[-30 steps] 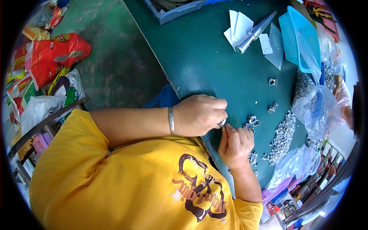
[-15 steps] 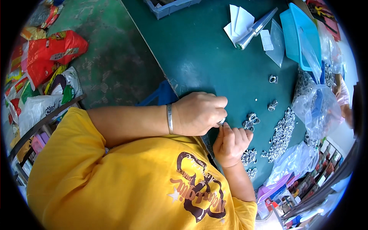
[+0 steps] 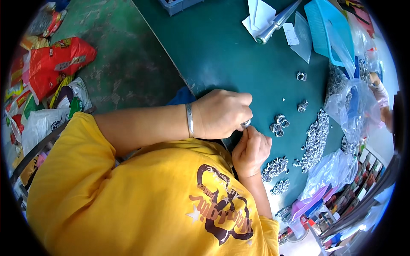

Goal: The person sorts through piles of metal rings and components on a work table. They pick up a larger metal component and insert small metal rings into it one at a time.

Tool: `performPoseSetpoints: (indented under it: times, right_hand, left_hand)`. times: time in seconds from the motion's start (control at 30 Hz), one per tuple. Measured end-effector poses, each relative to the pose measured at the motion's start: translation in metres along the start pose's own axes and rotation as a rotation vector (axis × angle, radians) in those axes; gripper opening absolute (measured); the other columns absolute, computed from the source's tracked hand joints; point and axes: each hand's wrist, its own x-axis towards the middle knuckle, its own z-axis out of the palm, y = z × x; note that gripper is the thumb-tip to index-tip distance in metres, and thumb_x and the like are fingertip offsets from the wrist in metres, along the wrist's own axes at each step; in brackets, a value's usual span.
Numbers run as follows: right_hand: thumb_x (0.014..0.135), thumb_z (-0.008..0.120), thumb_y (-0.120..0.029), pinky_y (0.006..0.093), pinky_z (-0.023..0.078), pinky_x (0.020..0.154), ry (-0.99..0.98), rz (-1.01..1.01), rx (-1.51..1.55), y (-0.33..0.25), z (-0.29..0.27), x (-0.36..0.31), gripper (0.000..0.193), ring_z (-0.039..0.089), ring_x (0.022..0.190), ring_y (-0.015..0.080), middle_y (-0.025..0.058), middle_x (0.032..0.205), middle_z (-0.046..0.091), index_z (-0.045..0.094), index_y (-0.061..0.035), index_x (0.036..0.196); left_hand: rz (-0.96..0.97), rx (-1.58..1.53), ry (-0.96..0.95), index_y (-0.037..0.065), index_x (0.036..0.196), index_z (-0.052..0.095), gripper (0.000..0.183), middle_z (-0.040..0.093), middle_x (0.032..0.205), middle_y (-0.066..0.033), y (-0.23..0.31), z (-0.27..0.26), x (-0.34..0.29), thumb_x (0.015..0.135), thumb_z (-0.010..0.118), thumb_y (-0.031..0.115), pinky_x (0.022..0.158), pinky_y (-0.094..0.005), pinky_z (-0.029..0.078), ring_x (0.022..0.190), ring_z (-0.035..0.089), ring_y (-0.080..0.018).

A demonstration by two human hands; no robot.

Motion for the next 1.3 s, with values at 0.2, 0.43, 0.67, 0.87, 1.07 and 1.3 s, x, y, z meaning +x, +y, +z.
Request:
performPoseSetpoints:
  times: [0.2,0.43,0.67,0.87,1.07,1.3]
  right_hand:
    - [0.083,0.063,0.006,0.039,0.04,0.057,0.055,-0.042,0.027,0.006,0.004,-0.004,0.018,0.055,0.057,0.0272,0.011,0.071,0.058,0.062,0.0028,0.1]
    - [0.083,0.066,0.007,0.0374,0.045,0.058,0.041,0.069,0.137,0.024,-0.01,-0.006,0.019,0.056,0.064,0.0297,0.0142,0.079,0.062,0.065,0.0026,0.102]
    - [0.079,0.071,0.005,0.0365,0.045,0.055,-0.101,0.11,0.169,0.018,-0.03,0.019,0.017,0.052,0.058,0.0265,0.0088,0.067,0.055,0.069,-0.0023,0.094]
    - [0.077,0.07,0.004,0.0388,0.043,0.053,-0.159,0.023,0.136,0.021,-0.025,0.031,0.013,0.053,0.057,0.0292,0.0102,0.065,0.053,0.067,-0.0022,0.088]
    - [0.073,0.07,0.004,0.0379,0.042,0.052,-0.175,-0.031,0.103,0.022,-0.026,0.035,0.015,0.052,0.056,0.0287,0.0097,0.064,0.053,0.066,-0.0021,0.086]
    - [0.066,0.069,0.004,0.0378,0.04,0.05,-0.234,-0.199,0.176,0.036,-0.023,0.045,0.017,0.051,0.053,0.0264,0.0076,0.063,0.052,0.061,-0.0033,0.08]
  left_hand:
    - [0.002,-0.002,-0.012,0.002,0.089,0.068,0.023,0.06,0.086,-0.0122,-0.002,-0.002,0.004,0.071,0.079,0.01,0.067,-0.0377,0.054,0.075,0.063,-0.0309]
    - [-0.046,0.028,-0.014,0.002,0.091,0.069,0.023,0.06,0.086,-0.0126,-0.004,-0.002,0.003,0.075,0.079,0.016,0.066,-0.037,0.053,0.075,0.063,-0.0303]
    - [-0.012,0.018,0.004,0.001,0.092,0.068,0.022,0.06,0.086,-0.0123,-0.004,0.0,0.001,0.075,0.079,0.011,0.067,-0.0355,0.053,0.076,0.063,-0.03]
    - [-0.004,0.024,0.023,0.001,0.092,0.068,0.022,0.06,0.087,-0.012,-0.004,0.001,0.0,0.074,0.078,0.009,0.067,-0.0352,0.053,0.076,0.064,-0.0294]
    - [-0.007,0.007,0.03,0.001,0.089,0.067,0.021,0.059,0.086,-0.0115,-0.004,0.001,0.001,0.072,0.078,0.008,0.067,-0.0359,0.053,0.076,0.063,-0.0295]
    - [0.007,-0.009,0.047,0.002,0.09,0.066,0.024,0.055,0.086,-0.0108,-0.004,0.003,-0.001,0.07,0.079,0.007,0.066,-0.0372,0.052,0.075,0.062,-0.0291]
